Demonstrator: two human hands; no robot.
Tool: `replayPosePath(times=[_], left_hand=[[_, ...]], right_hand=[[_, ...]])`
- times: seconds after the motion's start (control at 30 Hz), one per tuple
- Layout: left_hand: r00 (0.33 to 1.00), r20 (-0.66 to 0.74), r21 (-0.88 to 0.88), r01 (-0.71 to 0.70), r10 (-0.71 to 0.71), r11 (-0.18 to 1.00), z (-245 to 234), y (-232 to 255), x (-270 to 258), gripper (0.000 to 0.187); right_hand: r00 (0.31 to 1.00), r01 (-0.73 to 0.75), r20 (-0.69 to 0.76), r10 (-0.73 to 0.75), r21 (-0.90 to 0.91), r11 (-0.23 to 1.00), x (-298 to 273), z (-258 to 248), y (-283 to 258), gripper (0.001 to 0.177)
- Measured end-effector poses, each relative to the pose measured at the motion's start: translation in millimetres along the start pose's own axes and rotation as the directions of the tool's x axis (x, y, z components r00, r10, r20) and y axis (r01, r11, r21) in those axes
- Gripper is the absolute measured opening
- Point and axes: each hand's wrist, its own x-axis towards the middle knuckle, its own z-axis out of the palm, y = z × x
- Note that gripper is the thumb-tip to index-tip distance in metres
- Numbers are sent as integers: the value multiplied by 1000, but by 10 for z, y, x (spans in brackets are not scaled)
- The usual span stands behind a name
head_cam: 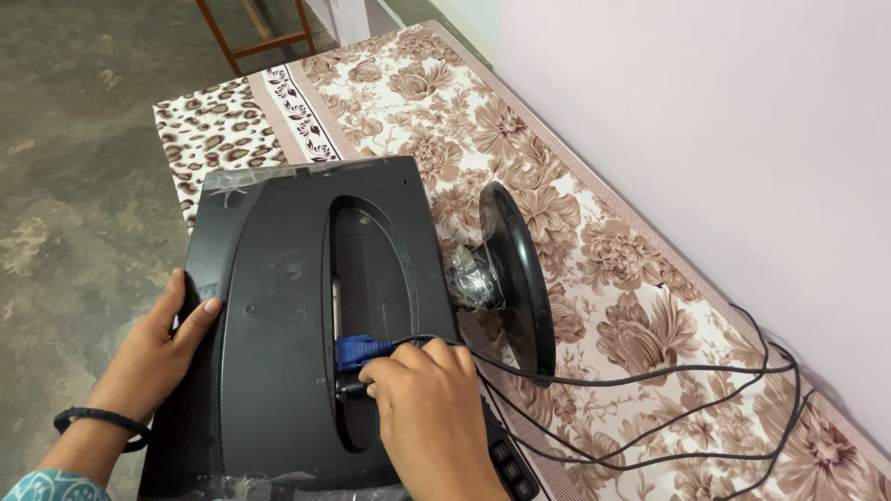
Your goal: The person untangles a black power cable and plugs it into the back of a computer monitor. They then plug a blue VGA cable into the monitor and adjust the keyboard and mouse on the table.
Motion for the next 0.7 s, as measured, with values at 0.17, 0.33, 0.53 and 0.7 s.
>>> replayPosePath(times=[0.17,0.33,0.53,0.7], left_hand=[[1000,3,26,24,-24,999,-15,20,-11,85],[999,-12,11,-36,36,999,-18,42,-19,84],[999,2,43,44,-44,998,-44,105,-15,85],[1000,-8,30,9,-9,1000,-62,144,-32,86]], right_hand=[[1000,-12,-6,12,5,1000,-14,17,-4,10],[1000,-18,-8,19,16,1000,-16,27,-6,12],[999,-46,19,46,-7,999,23,25,8,10],[997,71,-16,-71,-16,997,16,6,38,8]])
